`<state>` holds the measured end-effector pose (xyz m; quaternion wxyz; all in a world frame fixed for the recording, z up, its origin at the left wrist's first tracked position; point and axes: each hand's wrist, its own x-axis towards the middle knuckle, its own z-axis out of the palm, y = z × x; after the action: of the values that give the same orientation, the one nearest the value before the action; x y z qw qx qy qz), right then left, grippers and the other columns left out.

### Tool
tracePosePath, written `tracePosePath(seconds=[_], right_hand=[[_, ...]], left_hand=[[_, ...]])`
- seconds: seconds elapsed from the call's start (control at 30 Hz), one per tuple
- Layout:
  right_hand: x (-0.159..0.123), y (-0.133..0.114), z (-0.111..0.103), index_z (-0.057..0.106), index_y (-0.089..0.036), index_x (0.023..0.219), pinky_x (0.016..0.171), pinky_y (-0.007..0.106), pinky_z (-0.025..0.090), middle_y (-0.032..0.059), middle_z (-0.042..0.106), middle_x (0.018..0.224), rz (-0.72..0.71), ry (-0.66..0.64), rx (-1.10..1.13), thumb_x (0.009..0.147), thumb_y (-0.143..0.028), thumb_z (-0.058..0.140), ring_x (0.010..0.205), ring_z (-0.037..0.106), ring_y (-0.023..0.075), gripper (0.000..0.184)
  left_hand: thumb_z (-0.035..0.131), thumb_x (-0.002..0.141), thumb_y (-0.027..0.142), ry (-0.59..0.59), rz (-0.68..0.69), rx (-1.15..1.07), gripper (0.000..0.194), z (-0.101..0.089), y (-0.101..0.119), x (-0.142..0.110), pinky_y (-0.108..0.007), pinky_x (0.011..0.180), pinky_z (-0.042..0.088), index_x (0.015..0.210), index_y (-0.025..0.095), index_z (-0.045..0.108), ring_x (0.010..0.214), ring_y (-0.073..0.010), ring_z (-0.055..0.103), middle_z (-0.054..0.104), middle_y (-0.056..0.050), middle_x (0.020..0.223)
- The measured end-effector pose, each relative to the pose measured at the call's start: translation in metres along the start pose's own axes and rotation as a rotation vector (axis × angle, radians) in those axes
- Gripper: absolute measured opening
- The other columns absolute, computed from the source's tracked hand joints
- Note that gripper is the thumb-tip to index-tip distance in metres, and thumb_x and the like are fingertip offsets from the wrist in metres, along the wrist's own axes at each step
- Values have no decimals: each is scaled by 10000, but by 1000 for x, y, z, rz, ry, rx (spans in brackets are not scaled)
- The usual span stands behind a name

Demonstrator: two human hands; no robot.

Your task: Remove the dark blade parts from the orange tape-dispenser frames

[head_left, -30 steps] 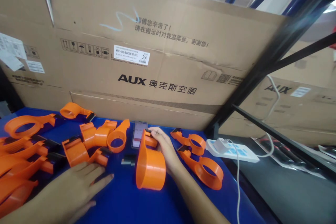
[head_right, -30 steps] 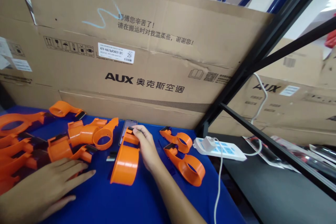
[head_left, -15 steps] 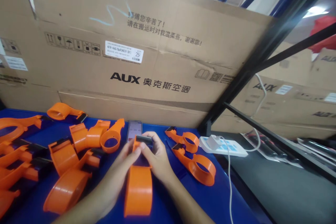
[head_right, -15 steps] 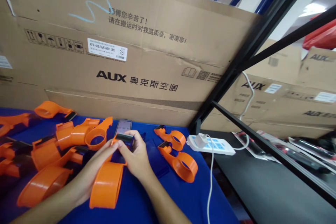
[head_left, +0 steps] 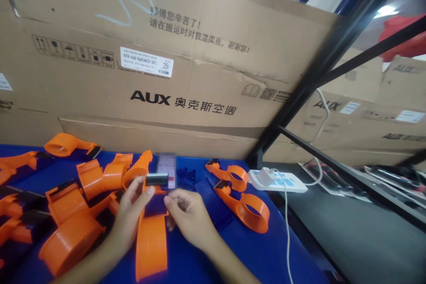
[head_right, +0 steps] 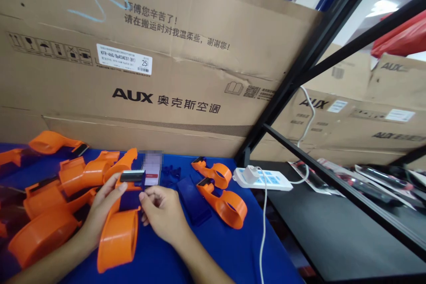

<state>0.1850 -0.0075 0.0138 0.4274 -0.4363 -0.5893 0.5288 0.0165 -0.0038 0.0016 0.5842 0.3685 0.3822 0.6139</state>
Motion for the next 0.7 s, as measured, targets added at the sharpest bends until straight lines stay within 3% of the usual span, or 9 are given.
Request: tracePosePath(seconds=[0.13,0.27,0.4,0.7], right_hand=[[-5,-2,3,620,-218,837,437,214,408,-47,586,568,-9,63,-81,984,-545,619,435,546,117,358],[-9,-5,1,554,-228,758,427,209,350,-48,571,540,-19,57,-191,1004,-446,572,414,514,107,330],[-9,-7,0,492,-232,712,459,214,327,-50,563,537,-17,32,-265,986,-281,508,427,511,109,278],[-9,-12,5,459,-231,724,514,233,291,-48,493,593,-118,77,-368,973,-201,437,532,460,124,252]], left_hand=[[850,832,396,-45,-14,-15,342,-4,-3,-2,-293,931,527,1119,253,730,1068,-231,694,758,-29,1110],[880,780,446,18,-158,-69,315,-3,-7,-4,-290,827,552,962,219,758,889,-219,713,761,-13,926],[917,714,446,64,-166,-49,335,-2,-7,-2,-268,703,540,908,206,789,799,-222,708,772,-12,861],[873,798,416,-40,-172,-103,309,2,-1,-6,-283,819,567,1019,211,805,879,-226,749,817,-41,955]])
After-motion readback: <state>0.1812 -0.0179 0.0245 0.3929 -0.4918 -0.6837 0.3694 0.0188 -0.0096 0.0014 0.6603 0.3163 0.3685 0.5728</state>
